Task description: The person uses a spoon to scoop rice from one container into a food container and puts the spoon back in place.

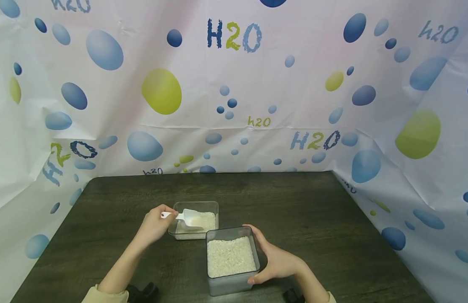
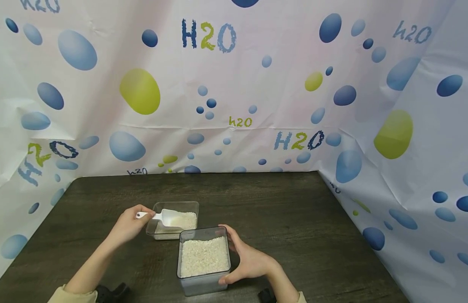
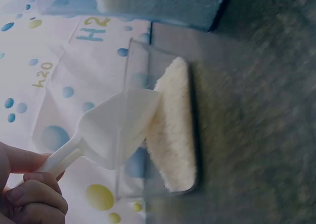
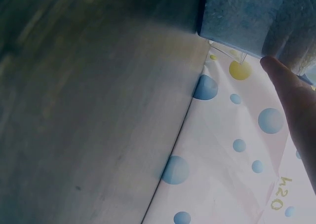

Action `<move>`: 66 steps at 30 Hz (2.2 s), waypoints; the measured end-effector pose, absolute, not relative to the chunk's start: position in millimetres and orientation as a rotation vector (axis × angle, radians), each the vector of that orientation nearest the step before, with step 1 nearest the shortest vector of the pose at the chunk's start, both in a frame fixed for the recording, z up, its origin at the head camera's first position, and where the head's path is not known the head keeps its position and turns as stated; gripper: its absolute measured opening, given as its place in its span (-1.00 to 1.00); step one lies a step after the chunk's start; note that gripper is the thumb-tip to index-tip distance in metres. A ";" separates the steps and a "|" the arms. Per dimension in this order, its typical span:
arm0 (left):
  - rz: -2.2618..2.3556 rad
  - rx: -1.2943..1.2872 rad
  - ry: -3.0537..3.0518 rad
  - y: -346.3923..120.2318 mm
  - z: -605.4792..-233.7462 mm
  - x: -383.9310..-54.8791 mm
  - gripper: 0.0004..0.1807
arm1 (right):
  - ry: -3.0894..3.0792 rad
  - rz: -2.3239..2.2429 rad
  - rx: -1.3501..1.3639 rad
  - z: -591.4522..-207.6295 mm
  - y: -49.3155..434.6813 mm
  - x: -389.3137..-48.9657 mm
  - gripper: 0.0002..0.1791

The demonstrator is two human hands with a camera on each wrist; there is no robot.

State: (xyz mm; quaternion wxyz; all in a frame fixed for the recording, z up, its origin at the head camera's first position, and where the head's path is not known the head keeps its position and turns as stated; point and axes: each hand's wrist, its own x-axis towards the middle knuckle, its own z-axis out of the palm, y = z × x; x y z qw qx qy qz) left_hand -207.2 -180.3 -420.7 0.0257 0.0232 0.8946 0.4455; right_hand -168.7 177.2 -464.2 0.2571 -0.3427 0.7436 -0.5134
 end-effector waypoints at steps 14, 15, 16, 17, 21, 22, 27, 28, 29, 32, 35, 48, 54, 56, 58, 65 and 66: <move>1.164 0.196 2.833 -200.6 -402.7 -209.3 -0.75 | 2.009 -1.405 -0.931 -467.0 177.1 -168.6 0.23; 1.151 0.205 2.835 -201.2 -401.1 -208.8 -0.76 | 2.009 -1.406 -0.931 -467.2 177.2 -168.5 0.23; 1.138 0.216 2.834 -201.7 -399.6 -208.3 -0.76 | 2.009 -1.408 -0.933 -467.4 177.2 -168.4 0.23; 1.120 0.231 2.845 -202.4 -398.5 -207.9 -0.77 | 2.009 -1.409 -0.934 -467.5 177.2 -168.4 0.23; 1.072 0.283 2.900 -204.8 -395.1 -205.9 -0.81 | 2.008 -1.412 -0.930 -467.4 177.1 -168.0 0.23; 1.072 0.288 2.912 -205.3 -394.7 -205.2 -0.81 | 2.009 -1.412 -0.927 -467.3 177.1 -167.9 0.23; 1.193 0.231 2.927 -206.2 -393.2 -200.8 -0.78 | 2.012 -1.413 -0.921 -467.1 177.2 -167.4 0.23; 1.223 0.217 2.933 -205.9 -393.7 -199.5 -0.76 | 2.013 -1.412 -0.921 -467.2 177.2 -167.3 0.23; 1.256 0.194 2.926 -205.5 -393.9 -198.2 -0.74 | 2.013 -1.411 -0.920 -467.3 177.3 -167.3 0.23; 1.382 0.116 2.885 -203.6 -396.5 -194.2 -0.70 | 2.012 -1.409 -0.920 -467.8 177.4 -167.3 0.23; 1.588 0.051 2.755 -200.7 -399.1 -189.8 -0.70 | 2.014 -1.410 -0.922 -468.3 177.3 -167.4 0.23; 2.086 0.398 2.278 -184.1 -384.3 -167.2 -0.77 | 2.013 -1.422 -0.927 -467.6 176.0 -167.9 0.24; 1.870 0.740 2.455 -169.5 -370.2 -154.4 -0.90 | 2.010 -1.420 -0.937 -467.9 175.2 -168.1 0.25; 1.731 0.824 2.564 -163.4 -367.6 -151.2 -0.94 | 2.012 -1.416 -0.932 -467.8 175.0 -168.1 0.24; 1.603 0.933 2.635 -157.5 -365.9 -149.9 -0.93 | 2.010 -1.416 -0.934 -467.9 174.9 -168.1 0.25; 1.227 1.246 2.689 -143.8 -357.6 -152.2 -0.97 | 2.008 -1.425 -0.950 -469.1 175.4 -168.1 0.25; 1.157 1.280 2.721 -142.6 -356.6 -152.2 -0.98 | 2.004 -1.430 -0.952 -469.2 175.3 -168.1 0.26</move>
